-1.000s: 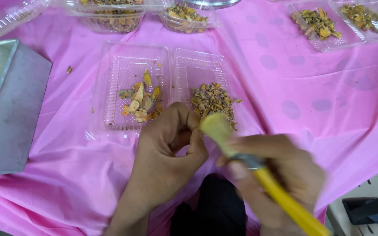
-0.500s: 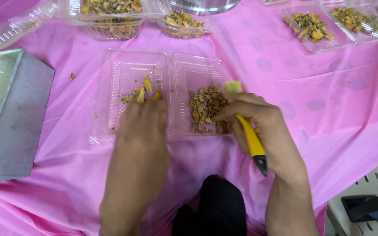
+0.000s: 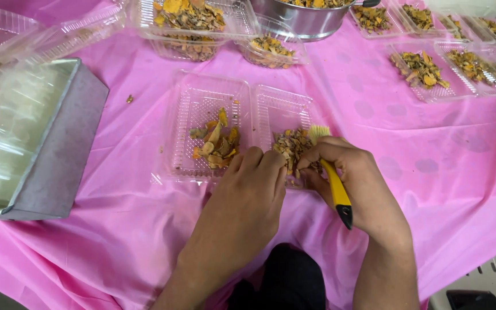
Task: Sorting dried herbs or flower petals into plastic containers using a brush and hands.
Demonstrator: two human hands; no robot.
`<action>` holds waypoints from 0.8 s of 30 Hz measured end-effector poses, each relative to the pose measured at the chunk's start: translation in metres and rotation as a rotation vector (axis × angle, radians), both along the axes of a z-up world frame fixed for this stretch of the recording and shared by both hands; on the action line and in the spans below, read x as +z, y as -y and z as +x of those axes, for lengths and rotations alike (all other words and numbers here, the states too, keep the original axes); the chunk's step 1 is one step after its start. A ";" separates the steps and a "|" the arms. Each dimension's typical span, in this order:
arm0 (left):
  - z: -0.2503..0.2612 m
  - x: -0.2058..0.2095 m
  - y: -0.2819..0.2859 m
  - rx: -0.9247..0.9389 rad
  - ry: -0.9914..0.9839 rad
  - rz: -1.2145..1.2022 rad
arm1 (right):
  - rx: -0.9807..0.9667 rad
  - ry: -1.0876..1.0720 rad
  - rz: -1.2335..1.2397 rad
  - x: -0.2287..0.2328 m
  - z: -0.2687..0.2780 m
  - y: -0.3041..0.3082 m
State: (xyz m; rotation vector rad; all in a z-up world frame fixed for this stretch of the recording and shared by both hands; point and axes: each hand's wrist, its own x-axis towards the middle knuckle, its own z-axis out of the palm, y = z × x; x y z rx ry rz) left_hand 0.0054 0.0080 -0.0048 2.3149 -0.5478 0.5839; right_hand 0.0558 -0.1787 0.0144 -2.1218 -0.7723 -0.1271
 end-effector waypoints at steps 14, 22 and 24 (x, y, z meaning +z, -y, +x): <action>-0.004 0.004 0.009 -0.047 -0.058 -0.087 | 0.093 0.093 0.098 -0.013 0.003 0.012; -0.012 0.005 0.023 -0.026 -0.165 -0.250 | -0.078 0.224 0.289 -0.018 -0.011 0.008; -0.008 0.004 0.024 -0.029 -0.238 -0.431 | -0.123 0.370 0.398 -0.019 -0.017 0.003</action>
